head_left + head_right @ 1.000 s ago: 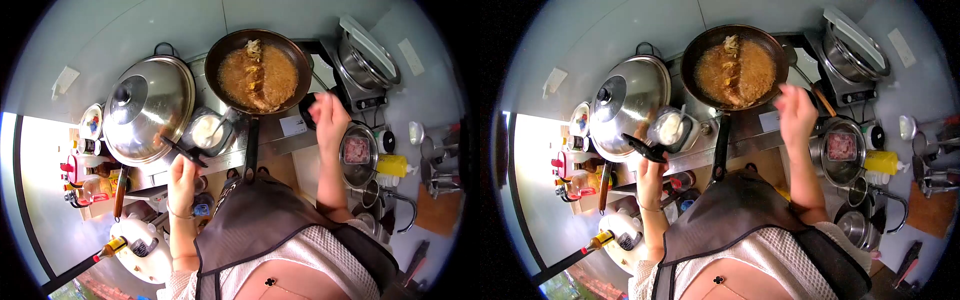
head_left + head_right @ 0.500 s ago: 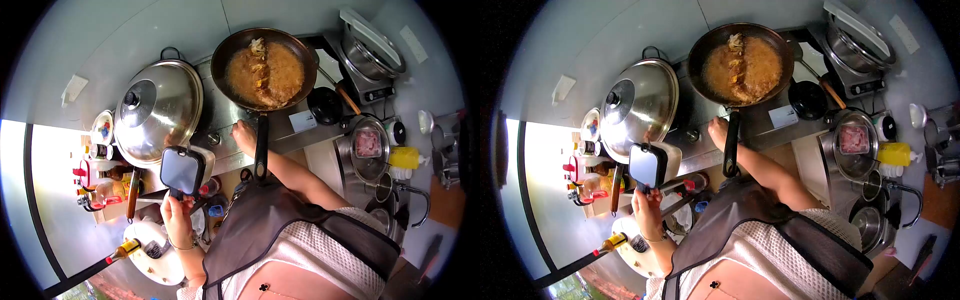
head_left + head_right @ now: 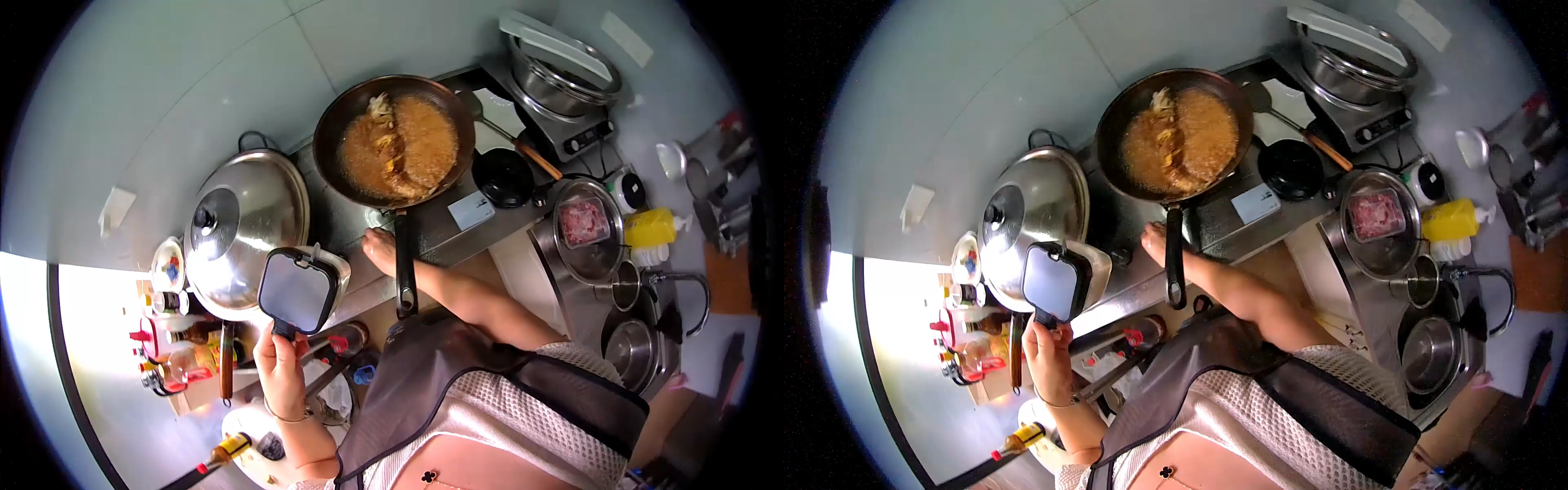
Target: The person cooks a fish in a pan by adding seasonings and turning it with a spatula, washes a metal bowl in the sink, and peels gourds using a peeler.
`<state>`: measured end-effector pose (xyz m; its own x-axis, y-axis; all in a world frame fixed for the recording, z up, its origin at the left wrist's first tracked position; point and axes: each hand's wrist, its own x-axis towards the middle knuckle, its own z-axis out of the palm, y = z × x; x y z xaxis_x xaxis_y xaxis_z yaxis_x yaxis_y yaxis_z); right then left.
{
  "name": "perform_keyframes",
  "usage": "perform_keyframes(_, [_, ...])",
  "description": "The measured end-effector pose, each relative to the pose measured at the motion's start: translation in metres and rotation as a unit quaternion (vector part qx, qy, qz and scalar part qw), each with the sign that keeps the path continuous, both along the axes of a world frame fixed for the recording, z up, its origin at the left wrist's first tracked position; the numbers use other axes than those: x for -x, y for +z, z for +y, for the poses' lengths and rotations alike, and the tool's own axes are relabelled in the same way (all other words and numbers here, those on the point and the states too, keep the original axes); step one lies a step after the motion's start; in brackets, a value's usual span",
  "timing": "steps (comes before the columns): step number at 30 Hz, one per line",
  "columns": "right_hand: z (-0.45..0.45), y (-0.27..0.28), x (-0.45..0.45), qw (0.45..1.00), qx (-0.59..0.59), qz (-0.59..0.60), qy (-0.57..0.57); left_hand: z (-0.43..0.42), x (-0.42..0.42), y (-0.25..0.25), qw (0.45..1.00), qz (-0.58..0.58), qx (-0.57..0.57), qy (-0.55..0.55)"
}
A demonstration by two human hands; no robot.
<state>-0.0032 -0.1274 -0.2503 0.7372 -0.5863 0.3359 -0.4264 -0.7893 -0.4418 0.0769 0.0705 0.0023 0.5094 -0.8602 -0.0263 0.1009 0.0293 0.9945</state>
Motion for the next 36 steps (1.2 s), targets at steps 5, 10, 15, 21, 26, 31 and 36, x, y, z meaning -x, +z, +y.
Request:
perform_keyframes(5, [0.029,-0.046,0.027,0.783,-0.442,-0.420,0.124,-0.065,0.012,0.044,0.985,-0.059,-0.015,-0.163])
perform_keyframes(10, [0.073,0.037,0.138,0.975,-0.201,0.092,0.020,-0.174,0.088,0.126,0.935,-0.144,0.071,-0.316])
perform_keyframes(15, [0.125,0.064,0.260,0.964,-0.087,0.098,-0.231,-0.296,0.223,0.219,0.843,-0.068,0.168,-0.507])
perform_keyframes(21, [0.218,0.042,0.341,0.798,-0.106,-0.140,-0.576,-0.387,0.420,0.309,0.783,0.014,0.245,-0.572])
perform_keyframes(26, [0.261,-0.034,0.362,0.687,-0.282,-0.046,-0.668,-0.428,0.551,0.339,0.802,0.027,0.241,-0.546])
perform_keyframes(31, [0.233,-0.010,0.388,0.679,-0.314,-0.047,-0.661,-0.457,0.621,0.343,0.816,-0.013,0.216,-0.536])
perform_keyframes(36, [0.189,0.007,0.408,0.741,-0.291,-0.031,-0.605,-0.478,0.643,0.334,0.815,0.025,0.162,-0.557])
